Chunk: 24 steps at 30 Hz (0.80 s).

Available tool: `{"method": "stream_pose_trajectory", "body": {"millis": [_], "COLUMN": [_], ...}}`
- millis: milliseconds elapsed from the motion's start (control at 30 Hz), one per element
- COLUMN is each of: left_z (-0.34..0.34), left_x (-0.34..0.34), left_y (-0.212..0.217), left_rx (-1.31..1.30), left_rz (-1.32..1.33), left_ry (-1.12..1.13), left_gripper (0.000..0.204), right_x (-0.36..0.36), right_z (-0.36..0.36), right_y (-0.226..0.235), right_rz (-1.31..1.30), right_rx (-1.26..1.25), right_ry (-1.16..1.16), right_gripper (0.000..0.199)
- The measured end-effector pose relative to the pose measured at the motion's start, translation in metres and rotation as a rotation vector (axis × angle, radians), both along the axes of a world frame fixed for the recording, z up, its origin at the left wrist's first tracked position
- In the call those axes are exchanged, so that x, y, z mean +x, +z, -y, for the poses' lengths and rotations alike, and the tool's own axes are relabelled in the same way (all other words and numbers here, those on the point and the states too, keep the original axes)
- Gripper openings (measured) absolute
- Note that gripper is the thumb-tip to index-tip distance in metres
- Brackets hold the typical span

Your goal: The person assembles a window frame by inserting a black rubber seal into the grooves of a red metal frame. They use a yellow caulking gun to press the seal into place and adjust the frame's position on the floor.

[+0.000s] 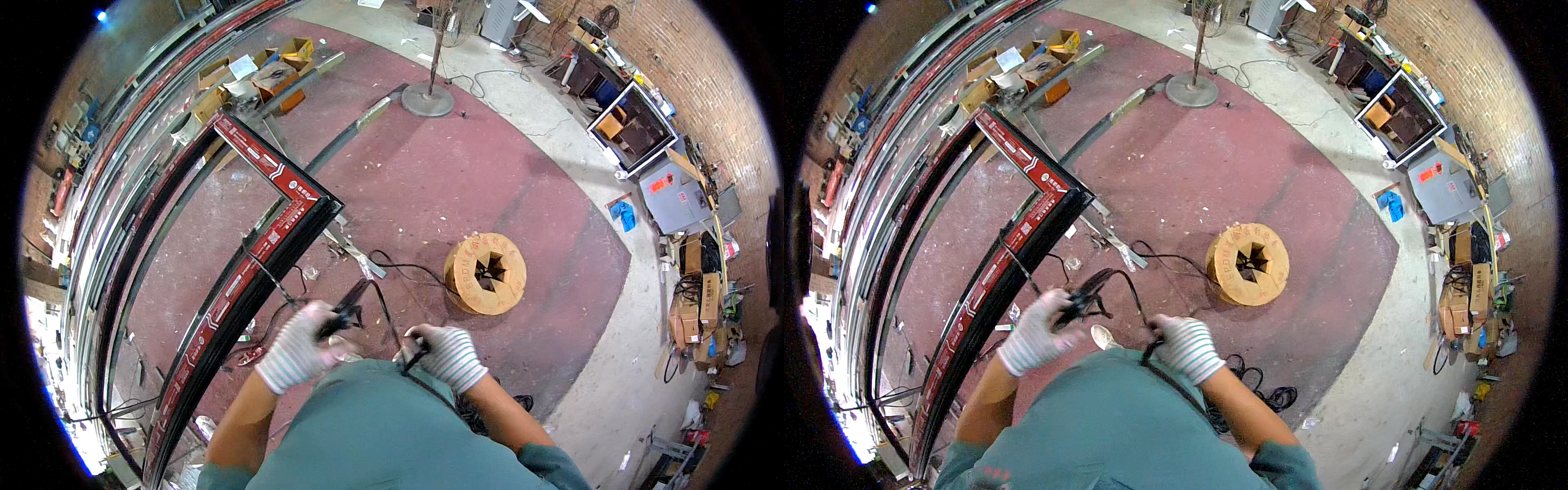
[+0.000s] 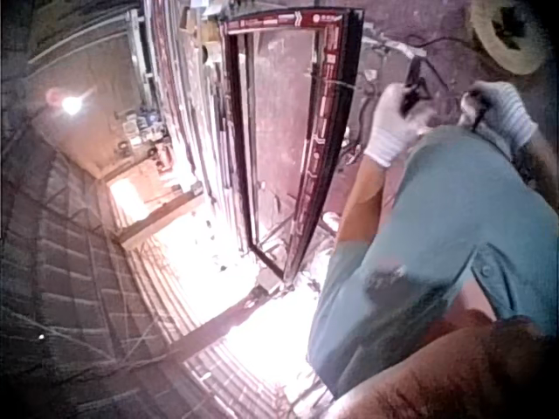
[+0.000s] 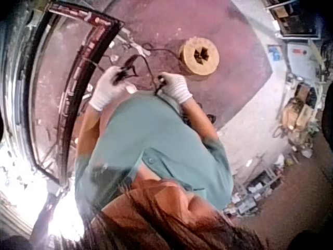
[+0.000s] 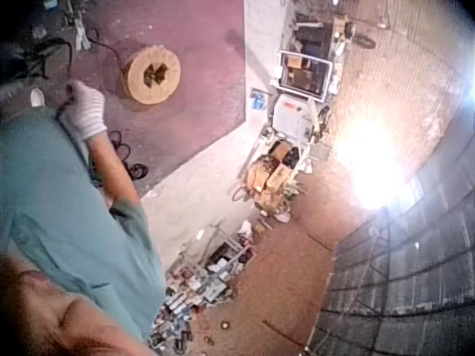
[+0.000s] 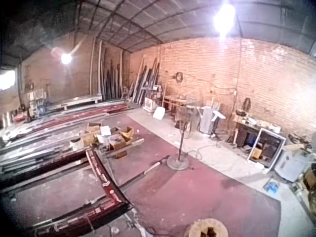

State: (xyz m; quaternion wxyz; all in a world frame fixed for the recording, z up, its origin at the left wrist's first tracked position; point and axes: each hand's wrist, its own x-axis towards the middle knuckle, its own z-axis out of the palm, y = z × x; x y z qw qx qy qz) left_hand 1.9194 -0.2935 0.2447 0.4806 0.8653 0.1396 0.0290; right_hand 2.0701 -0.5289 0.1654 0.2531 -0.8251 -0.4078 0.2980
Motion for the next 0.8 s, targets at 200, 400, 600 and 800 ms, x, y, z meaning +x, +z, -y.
{"method": "stream_pose_trajectory", "body": {"millis": [200, 400, 600, 800], "left_z": [0.023, 0.019, -0.016, -0.035], "left_x": [0.026, 0.022, -0.003, -0.011], "left_y": [-0.029, -0.004, 0.005, 0.013], "left_rx": [-0.072, -0.029, 0.157, -0.09], "left_rz": [-0.044, -0.016, 0.005, -0.046], "left_ry": [-0.125, 0.025, 0.3, 0.546], "left_gripper": [0.044, 0.019, 0.028, 0.03], "right_x": [-0.006, 0.005, 0.029, 0.102], "right_z": [-0.062, -0.015, 0.224, 0.541], "right_y": [0.07, -0.002, -0.169, -0.222], "right_rz": [0.127, -0.006, -0.323, 0.118], "right_rx": [-0.009, -0.009, -0.485, -1.063], "right_ry": [-0.028, -0.217, -0.552, -0.811], "right_gripper": [0.025, 0.03, 0.041, 0.032]}}
